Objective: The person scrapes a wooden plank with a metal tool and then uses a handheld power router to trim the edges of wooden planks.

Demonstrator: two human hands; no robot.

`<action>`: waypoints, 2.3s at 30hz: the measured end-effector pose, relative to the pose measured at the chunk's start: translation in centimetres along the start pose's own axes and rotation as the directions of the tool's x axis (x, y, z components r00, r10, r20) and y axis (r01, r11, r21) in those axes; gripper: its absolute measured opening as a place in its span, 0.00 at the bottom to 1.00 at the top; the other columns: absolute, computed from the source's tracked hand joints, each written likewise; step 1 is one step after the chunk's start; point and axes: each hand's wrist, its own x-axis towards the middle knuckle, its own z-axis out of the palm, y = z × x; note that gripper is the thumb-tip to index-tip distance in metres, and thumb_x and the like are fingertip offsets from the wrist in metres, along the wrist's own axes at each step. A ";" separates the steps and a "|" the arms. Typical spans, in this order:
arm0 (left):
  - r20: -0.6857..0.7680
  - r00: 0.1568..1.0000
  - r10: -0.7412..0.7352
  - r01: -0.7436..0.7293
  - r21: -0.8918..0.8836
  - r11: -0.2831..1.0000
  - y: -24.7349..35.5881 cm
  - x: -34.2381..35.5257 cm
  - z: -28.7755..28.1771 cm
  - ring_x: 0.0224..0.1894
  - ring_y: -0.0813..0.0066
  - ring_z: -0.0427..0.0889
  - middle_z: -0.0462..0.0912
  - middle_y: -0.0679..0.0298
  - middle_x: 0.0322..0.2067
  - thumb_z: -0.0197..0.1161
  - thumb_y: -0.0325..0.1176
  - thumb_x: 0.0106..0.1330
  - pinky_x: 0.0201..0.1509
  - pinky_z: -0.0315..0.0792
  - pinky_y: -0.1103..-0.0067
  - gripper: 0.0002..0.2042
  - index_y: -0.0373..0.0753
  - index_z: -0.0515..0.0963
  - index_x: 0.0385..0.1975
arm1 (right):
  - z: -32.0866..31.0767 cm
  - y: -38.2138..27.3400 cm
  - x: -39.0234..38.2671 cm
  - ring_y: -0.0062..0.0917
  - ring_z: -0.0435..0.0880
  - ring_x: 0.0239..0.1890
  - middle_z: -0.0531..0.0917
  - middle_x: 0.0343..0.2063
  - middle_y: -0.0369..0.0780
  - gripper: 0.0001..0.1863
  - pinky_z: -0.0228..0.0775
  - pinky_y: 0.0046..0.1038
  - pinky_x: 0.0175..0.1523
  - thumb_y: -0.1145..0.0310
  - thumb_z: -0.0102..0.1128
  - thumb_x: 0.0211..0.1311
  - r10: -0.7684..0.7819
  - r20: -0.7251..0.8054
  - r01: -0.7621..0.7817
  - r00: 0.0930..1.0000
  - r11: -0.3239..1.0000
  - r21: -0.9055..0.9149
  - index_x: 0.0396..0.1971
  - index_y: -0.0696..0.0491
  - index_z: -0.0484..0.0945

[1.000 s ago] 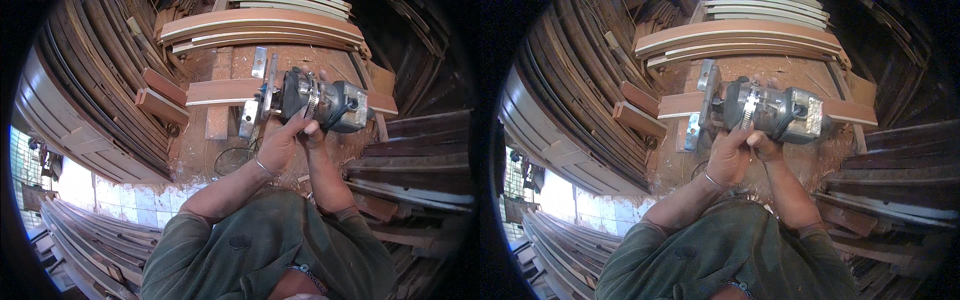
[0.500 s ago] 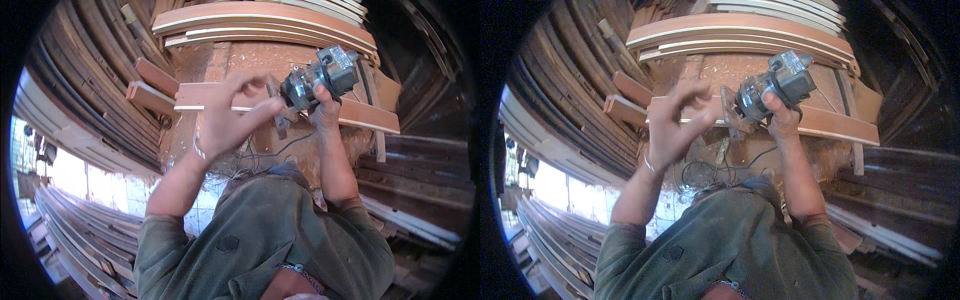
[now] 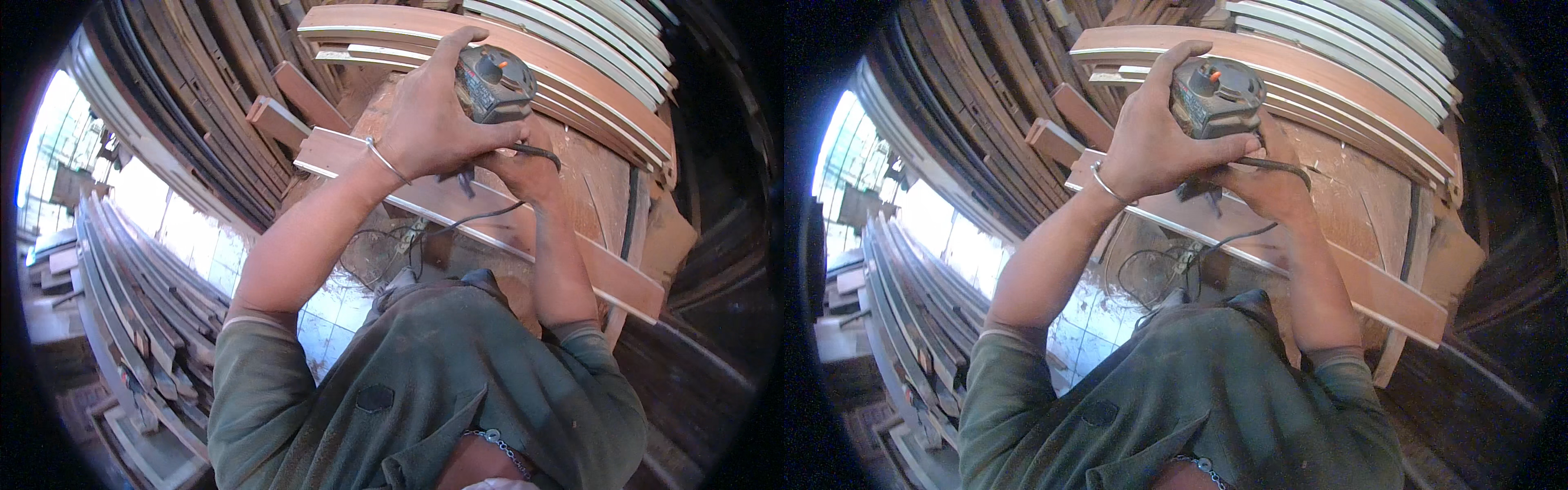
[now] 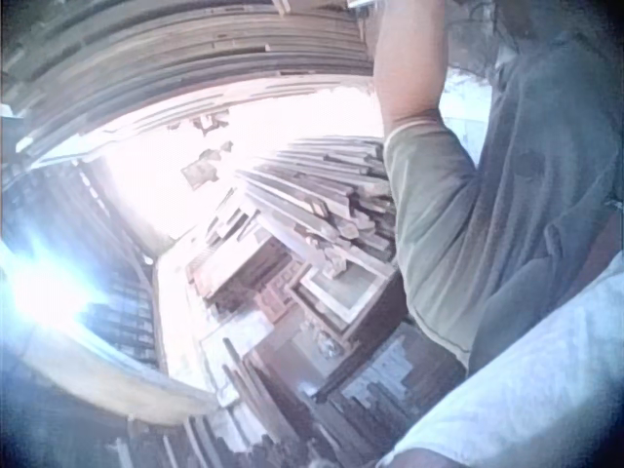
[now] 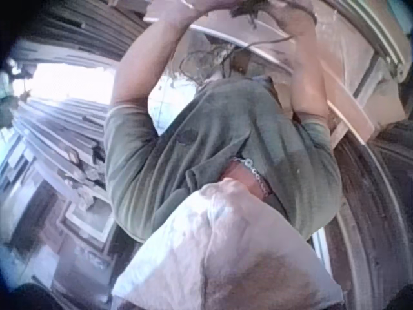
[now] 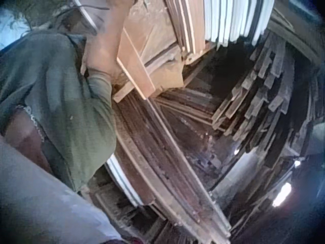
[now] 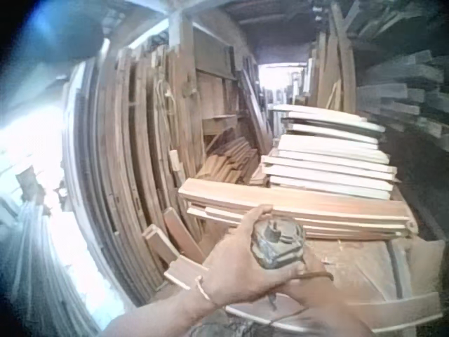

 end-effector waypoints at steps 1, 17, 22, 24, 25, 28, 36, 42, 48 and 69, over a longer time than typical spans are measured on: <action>-0.059 0.997 -0.041 0.043 0.024 0.999 0.4 0.0 0.9 0.51 0.57 0.82 0.81 0.49 0.47 0.81 0.45 0.42 0.57 0.74 0.67 0.44 0.37 0.66 0.59 | -0.5 0.4 0.1 0.35 0.82 0.50 0.82 0.46 0.42 0.46 0.74 0.33 0.56 0.59 0.85 0.35 0.049 0.035 -0.050 0.998 0.999 0.014 0.57 0.56 0.69; -0.202 0.978 -0.054 0.080 0.125 0.989 2.1 -3.8 10.4 0.54 0.51 0.76 0.75 0.53 0.51 0.79 0.35 0.37 0.55 0.73 0.64 0.42 0.43 0.67 0.58 | 2.8 8.4 -0.7 0.28 0.79 0.52 0.79 0.51 0.40 0.46 0.72 0.31 0.57 0.62 0.86 0.32 -0.416 0.023 0.407 0.909 0.899 0.165 0.56 0.54 0.71; -0.175 0.984 -0.007 0.018 0.058 0.998 2.4 -4.2 11.3 0.54 0.50 0.78 0.76 0.52 0.54 0.79 0.36 0.43 0.56 0.74 0.67 0.39 0.40 0.69 0.58 | 1.4 11.2 -0.4 0.28 0.80 0.51 0.80 0.50 0.39 0.45 0.73 0.31 0.57 0.60 0.86 0.32 -0.317 0.004 0.306 0.948 0.918 0.252 0.55 0.54 0.72; -0.183 0.982 -0.043 0.044 0.002 0.999 2.4 -3.6 11.1 0.52 0.52 0.80 0.77 0.52 0.52 0.77 0.39 0.48 0.55 0.75 0.68 0.36 0.40 0.70 0.58 | 0.3 12.4 0.1 0.28 0.81 0.50 0.81 0.49 0.39 0.45 0.74 0.31 0.56 0.60 0.86 0.31 -0.272 -0.019 0.267 0.962 0.926 0.267 0.54 0.54 0.72; -0.183 0.981 -0.059 0.055 -0.027 0.998 2.4 -3.3 11.0 0.51 0.53 0.81 0.78 0.52 0.52 0.76 0.40 0.50 0.54 0.75 0.68 0.34 0.39 0.70 0.58 | -0.2 12.9 0.4 0.28 0.81 0.50 0.81 0.49 0.39 0.44 0.74 0.32 0.56 0.60 0.86 0.31 -0.252 -0.029 0.250 0.967 0.929 0.273 0.54 0.54 0.73; -0.097 0.985 -0.142 0.129 -0.126 0.984 -0.1 -1.6 10.9 0.48 0.55 0.83 0.82 0.51 0.46 0.72 0.43 0.57 0.53 0.76 0.70 0.30 0.39 0.72 0.58 | -1.8 14.1 1.5 0.28 0.81 0.49 0.82 0.48 0.39 0.44 0.74 0.32 0.55 0.59 0.86 0.31 -0.200 -0.039 0.203 0.979 0.946 0.254 0.53 0.54 0.73; -0.199 0.919 -0.341 0.314 -0.155 0.937 -6.1 0.6 9.4 0.46 0.66 0.83 0.84 0.52 0.45 0.66 0.40 0.59 0.54 0.74 0.75 0.24 0.35 0.77 0.54 | -0.7 14.4 5.8 0.28 0.84 0.45 0.84 0.45 0.39 0.41 0.77 0.30 0.51 0.61 0.85 0.32 -0.037 0.099 0.035 0.994 0.999 0.020 0.51 0.53 0.74; -0.227 0.826 -0.515 0.448 -0.290 0.846 -10.5 -0.4 6.1 0.49 0.56 0.83 0.82 0.47 0.47 0.57 0.39 0.65 0.55 0.74 0.70 0.20 0.32 0.78 0.51 | 3.6 15.1 8.6 0.33 0.85 0.46 0.84 0.45 0.42 0.44 0.79 0.32 0.50 0.53 0.84 0.30 -0.016 0.239 0.068 0.971 0.975 -0.211 0.52 0.53 0.74; -0.280 0.844 -0.457 0.509 0.153 0.847 -14.8 -4.2 3.4 0.54 0.65 0.80 0.81 0.53 0.51 0.49 0.27 0.69 0.61 0.71 0.72 0.16 0.35 0.78 0.53 | 7.0 16.3 9.7 0.34 0.78 0.56 0.79 0.51 0.43 0.56 0.71 0.35 0.61 0.48 0.86 0.26 0.084 0.298 -0.073 0.951 0.996 -0.048 0.60 0.53 0.66; -0.581 0.135 -0.802 0.773 -0.445 0.452 -38.5 -21.5 -6.0 0.53 0.62 0.77 0.76 0.48 0.54 0.65 0.37 0.65 0.58 0.70 0.73 0.30 0.28 0.64 0.63 | 10.7 18.5 10.7 0.33 0.83 0.47 0.83 0.46 0.42 0.37 0.75 0.32 0.53 0.56 0.80 0.43 0.347 0.334 -0.438 0.877 0.862 0.255 0.52 0.56 0.75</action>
